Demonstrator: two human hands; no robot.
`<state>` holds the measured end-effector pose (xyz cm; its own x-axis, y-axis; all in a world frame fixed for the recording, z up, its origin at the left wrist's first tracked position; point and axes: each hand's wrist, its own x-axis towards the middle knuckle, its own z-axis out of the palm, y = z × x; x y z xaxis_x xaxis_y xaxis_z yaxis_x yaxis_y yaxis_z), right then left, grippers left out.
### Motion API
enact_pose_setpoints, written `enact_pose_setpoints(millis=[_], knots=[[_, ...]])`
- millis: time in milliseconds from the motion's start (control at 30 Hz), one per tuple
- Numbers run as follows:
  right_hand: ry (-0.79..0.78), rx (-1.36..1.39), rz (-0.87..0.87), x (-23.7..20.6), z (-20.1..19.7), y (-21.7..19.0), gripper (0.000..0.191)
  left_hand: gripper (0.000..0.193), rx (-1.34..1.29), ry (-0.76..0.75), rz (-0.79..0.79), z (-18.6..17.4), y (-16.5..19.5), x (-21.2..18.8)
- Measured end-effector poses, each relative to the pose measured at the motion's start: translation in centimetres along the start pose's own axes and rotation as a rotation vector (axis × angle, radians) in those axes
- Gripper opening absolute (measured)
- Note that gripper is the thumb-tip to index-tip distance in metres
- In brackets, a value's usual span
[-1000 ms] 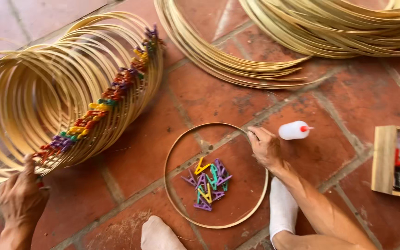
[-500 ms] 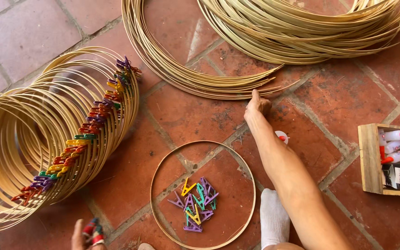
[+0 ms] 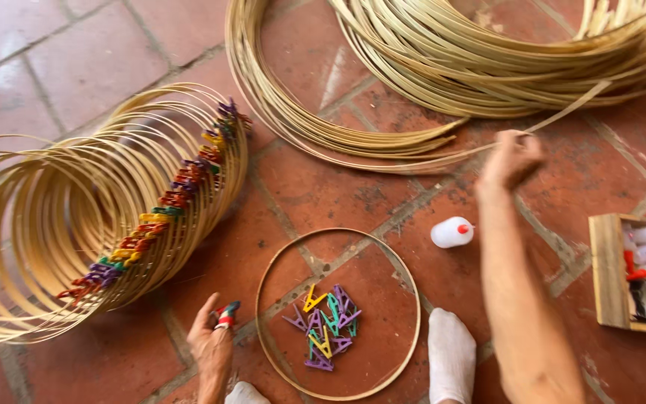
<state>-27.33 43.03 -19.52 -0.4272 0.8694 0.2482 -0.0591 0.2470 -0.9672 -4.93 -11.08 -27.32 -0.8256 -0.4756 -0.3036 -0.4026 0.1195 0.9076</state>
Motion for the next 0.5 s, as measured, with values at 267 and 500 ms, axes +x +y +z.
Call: enact_pose_setpoints(millis=[267, 500], knots=[[-0.425, 0.639, 0.122, -2.1, -14.2, -4.8, 0.049, 0.059, -0.655, -0.428, -0.455, 7.5, 2.6, 3.0], [-0.343, -0.023, 0.200, -10.5, -24.9, -4.1, 0.018, 0.061, -0.661, -0.459, -0.334, 12.3, 8.9, 9.7]])
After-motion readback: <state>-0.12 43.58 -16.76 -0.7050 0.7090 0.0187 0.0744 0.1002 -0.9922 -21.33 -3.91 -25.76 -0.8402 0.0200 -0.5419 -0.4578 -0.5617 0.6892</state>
